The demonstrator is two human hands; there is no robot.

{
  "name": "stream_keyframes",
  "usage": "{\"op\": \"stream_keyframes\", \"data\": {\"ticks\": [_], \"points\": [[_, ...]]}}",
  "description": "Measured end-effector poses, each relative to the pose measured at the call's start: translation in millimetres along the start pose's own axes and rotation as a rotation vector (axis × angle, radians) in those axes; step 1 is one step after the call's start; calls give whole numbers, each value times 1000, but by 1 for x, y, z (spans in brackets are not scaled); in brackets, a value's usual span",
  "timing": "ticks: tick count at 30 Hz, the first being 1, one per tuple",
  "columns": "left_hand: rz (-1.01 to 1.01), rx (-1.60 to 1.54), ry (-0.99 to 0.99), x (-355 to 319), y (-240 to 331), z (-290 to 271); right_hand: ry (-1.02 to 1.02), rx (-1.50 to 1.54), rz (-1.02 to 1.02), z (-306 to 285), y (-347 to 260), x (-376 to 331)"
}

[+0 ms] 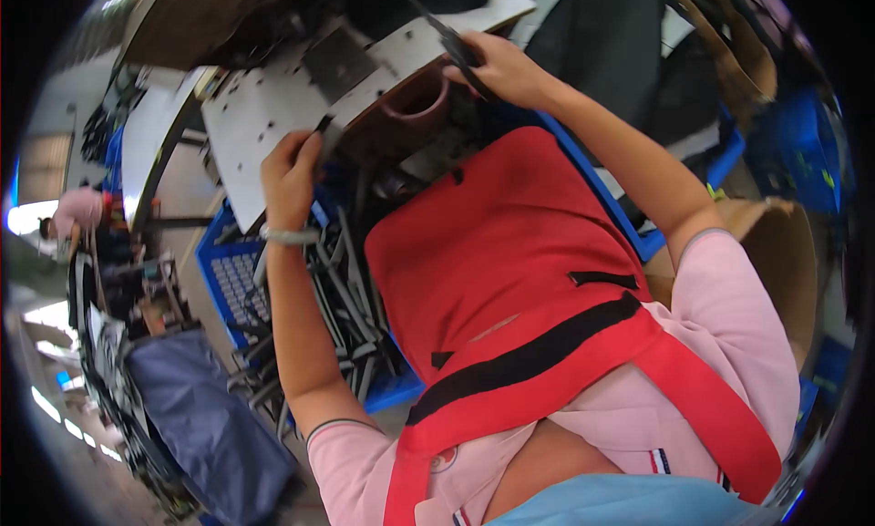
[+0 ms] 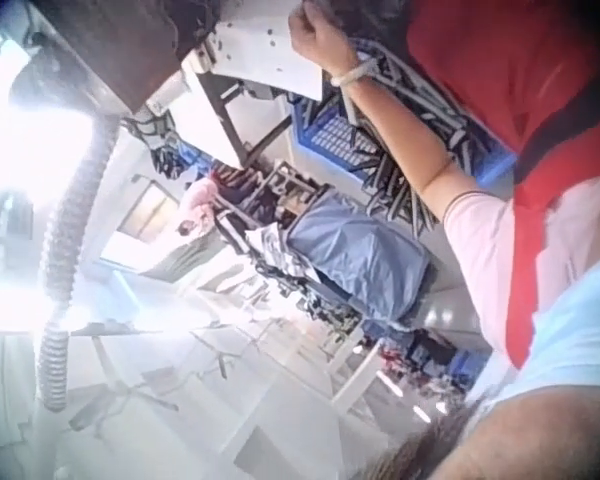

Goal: Sewing and trimming padded grey straps for gear at an industrial workstation.

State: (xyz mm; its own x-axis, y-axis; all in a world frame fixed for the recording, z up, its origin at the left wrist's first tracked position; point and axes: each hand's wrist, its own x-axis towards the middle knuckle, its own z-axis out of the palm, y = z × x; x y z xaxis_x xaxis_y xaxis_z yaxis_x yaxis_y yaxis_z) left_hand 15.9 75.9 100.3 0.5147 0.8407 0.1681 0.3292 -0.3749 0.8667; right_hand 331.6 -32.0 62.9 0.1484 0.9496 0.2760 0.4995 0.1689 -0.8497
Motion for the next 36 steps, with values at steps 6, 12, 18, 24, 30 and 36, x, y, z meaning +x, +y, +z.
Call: {"op": "stream_keyframes", "data": {"ticks": [6,12,18,24,30,36], "points": [[-114,-122,-37,-4,25,22,-305,313,289,56,-45,-79],[-107,-167,-92,-8,29,34,-339,286,286,61,-53,-64],[-100,-188,-63,-4,24,35,-309,504,335,71,-37,-60],[1,-27,19,18,23,18,-5,-143,78,24,0,16],[199,359,257,72,36,-4,348,-825,-137,-10,72,109],[246,373,214,106,28,-8,465,-764,-188,-2,86,106]]}}
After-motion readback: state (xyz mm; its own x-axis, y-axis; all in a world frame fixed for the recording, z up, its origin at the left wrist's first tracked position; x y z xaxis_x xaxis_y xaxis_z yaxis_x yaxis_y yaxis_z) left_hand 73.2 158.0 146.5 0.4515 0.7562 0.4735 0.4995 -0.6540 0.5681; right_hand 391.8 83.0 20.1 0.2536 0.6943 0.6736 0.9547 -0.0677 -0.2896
